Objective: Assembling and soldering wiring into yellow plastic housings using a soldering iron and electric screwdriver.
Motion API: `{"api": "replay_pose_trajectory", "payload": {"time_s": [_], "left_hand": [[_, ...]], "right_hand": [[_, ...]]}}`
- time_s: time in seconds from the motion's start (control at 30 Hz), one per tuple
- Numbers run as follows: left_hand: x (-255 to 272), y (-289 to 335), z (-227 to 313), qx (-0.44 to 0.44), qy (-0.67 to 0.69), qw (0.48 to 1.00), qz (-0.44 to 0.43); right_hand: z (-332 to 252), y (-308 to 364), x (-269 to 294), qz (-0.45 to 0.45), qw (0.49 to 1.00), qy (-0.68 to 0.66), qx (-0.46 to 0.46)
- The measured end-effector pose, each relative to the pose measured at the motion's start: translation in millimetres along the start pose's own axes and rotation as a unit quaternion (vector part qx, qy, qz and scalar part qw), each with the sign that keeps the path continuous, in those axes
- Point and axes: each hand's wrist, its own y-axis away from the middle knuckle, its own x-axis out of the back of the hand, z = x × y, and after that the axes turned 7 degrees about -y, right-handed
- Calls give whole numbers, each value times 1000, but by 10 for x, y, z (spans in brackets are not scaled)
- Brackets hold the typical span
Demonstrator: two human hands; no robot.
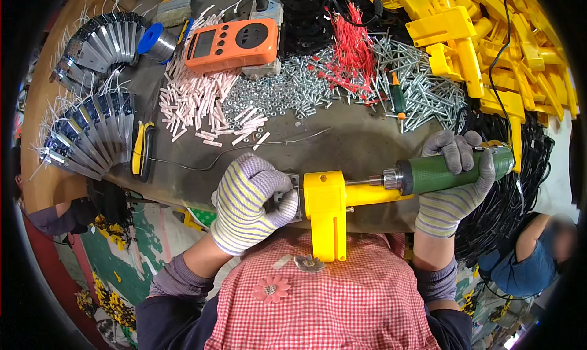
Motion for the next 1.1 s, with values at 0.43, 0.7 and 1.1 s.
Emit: {"api": "replay_pose_trajectory", "payload": {"time_s": [0.43, 0.7, 1.1], "left_hand": [[-9, 1, 5, -4, 2, 1000, 10], [-24, 13, 24, 18, -3, 1000, 9], [-64, 7, 29, 23, -5, 1000, 12]], "right_hand": [[-9, -2, 27, 6, 1000, -19, -1], [-2, 6, 37, 31, 998, -51, 6], [15, 31, 41, -13, 1000, 5, 25]]}}
